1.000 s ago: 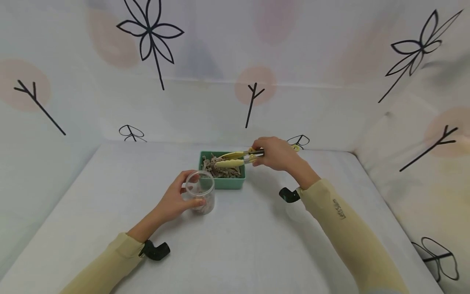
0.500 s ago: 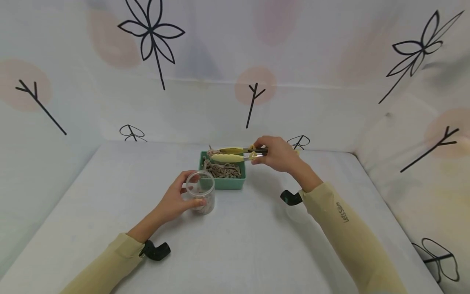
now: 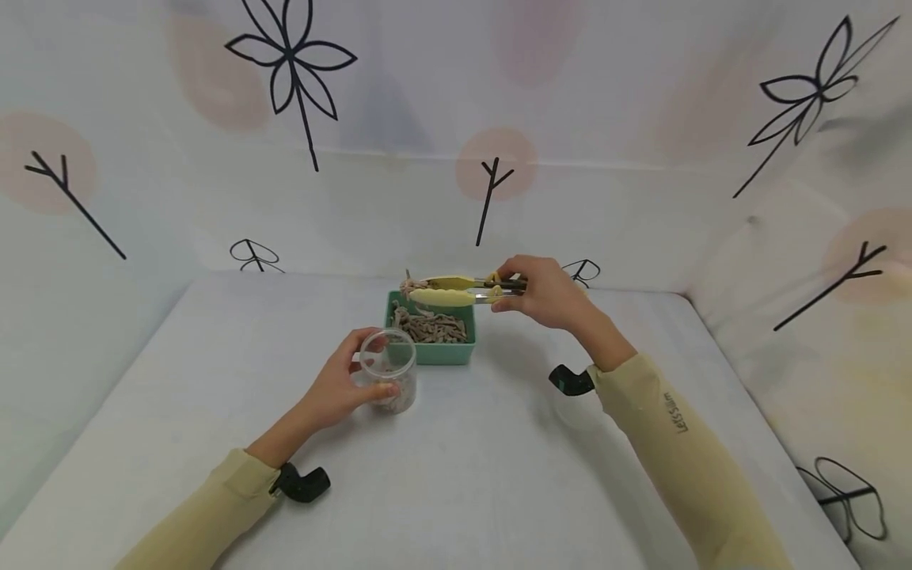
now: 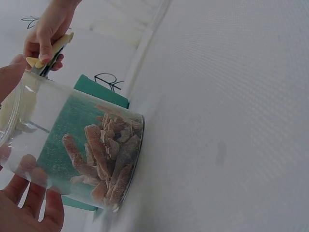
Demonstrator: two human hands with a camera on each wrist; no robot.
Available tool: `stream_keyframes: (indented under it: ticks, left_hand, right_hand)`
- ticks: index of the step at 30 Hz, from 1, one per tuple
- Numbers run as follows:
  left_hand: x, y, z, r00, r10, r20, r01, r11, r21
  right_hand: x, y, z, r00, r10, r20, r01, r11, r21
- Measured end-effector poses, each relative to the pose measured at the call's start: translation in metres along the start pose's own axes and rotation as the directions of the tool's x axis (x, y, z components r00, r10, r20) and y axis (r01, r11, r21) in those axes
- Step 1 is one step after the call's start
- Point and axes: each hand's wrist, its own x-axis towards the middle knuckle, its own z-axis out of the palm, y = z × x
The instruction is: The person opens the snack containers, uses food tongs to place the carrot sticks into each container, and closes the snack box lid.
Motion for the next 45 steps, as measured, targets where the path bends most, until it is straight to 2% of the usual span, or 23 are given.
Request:
stream_keyframes:
  ticks: [10, 17, 27, 33, 41, 45]
  left_hand:
    - [0.0, 0.001, -0.002, 1.0, 0.0, 0.005, 0.0, 1.0, 0.002]
    - [0.0, 0.002, -0.002, 1.0, -0.017, 0.007, 0.017, 1.0, 0.009]
    - [0.0, 0.002, -0.001, 0.999, -0.032, 0.007, 0.032, 0.999, 0.012]
    - [0.0, 0.003, -0.001, 0.999, -0.033, 0.009, 0.033, 0.999, 0.008]
    - [-0.001, 0.002, -0.001, 1.0, -0.022, 0.007, 0.022, 1.0, 0.007]
    - [-0.001, 0.002, -0.001, 1.0, -0.011, 0.008, 0.011, 1.0, 0.012]
  right_hand:
    - [-0.011, -0.025, -0.011, 0.999, -0.049, -0.011, 0.05, 0.99, 0.131]
    - [-0.017, -0.033, -0.001, 0.995, -0.098, 0.034, 0.088, 0.97, 0.228]
    - [-0.022, -0.027, 0.016, 0.985, -0.148, 0.091, 0.119, 0.957, 0.264]
    - [-0.023, -0.028, 0.017, 0.983, -0.146, 0.107, 0.118, 0.965, 0.233]
    - [-0.025, -0.034, 0.015, 0.982, -0.163, 0.094, 0.155, 0.984, 0.082]
    - [-0.026, -0.034, 0.015, 0.982, -0.166, 0.093, 0.161, 0.985, 0.064]
